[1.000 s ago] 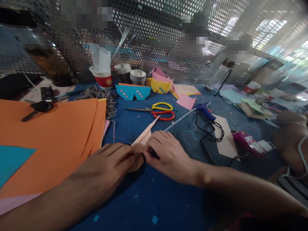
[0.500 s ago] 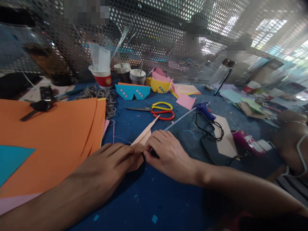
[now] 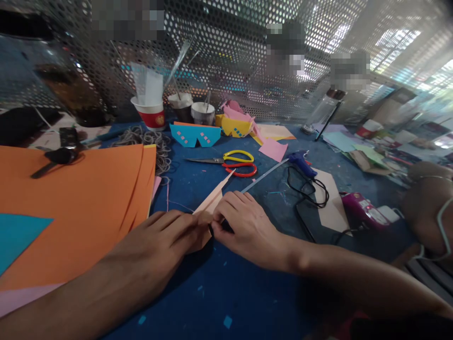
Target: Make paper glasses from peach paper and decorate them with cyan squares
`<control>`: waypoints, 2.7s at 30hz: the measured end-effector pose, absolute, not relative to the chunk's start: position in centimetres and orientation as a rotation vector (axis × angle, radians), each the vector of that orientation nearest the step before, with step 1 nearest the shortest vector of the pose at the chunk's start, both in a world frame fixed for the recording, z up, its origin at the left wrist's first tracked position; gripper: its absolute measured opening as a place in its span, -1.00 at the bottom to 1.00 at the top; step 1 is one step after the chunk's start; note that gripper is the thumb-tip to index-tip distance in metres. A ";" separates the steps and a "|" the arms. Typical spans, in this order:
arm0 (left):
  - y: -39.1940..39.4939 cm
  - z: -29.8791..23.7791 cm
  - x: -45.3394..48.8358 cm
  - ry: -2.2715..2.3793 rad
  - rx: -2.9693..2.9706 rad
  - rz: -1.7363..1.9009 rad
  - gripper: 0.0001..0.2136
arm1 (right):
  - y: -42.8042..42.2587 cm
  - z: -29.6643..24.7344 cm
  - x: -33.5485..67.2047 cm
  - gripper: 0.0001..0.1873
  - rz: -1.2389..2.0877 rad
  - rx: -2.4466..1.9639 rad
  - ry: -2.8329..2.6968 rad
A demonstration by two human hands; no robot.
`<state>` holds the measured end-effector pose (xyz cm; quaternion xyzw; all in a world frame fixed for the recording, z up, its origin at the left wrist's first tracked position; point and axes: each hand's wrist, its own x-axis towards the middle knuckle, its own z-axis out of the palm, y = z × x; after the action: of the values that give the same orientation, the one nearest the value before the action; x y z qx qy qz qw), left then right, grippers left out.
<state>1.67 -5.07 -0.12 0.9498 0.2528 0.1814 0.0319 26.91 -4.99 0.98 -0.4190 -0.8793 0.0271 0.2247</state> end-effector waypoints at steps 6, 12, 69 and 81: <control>-5.0 -0.6 1.5 0.773 2.926 0.572 -0.60 | -5.1 1.0 26.7 -0.92 0.078 -1.175 -2.419; -5.0 0.1 1.6 0.778 2.929 0.512 -0.58 | -5.1 1.2 26.7 -0.90 0.096 -1.183 -2.432; -5.4 -0.3 1.6 0.772 2.977 0.540 -0.43 | -5.0 0.9 26.3 -0.90 0.160 -1.230 -2.382; -5.4 -0.4 1.8 0.791 3.037 0.523 -0.43 | -5.1 1.0 26.3 -0.91 0.192 -1.257 -2.378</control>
<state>1.76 -5.41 -0.41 0.9543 0.2486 0.1644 -0.0202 26.32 -5.12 1.03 -0.4547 -0.8601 0.0693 0.2209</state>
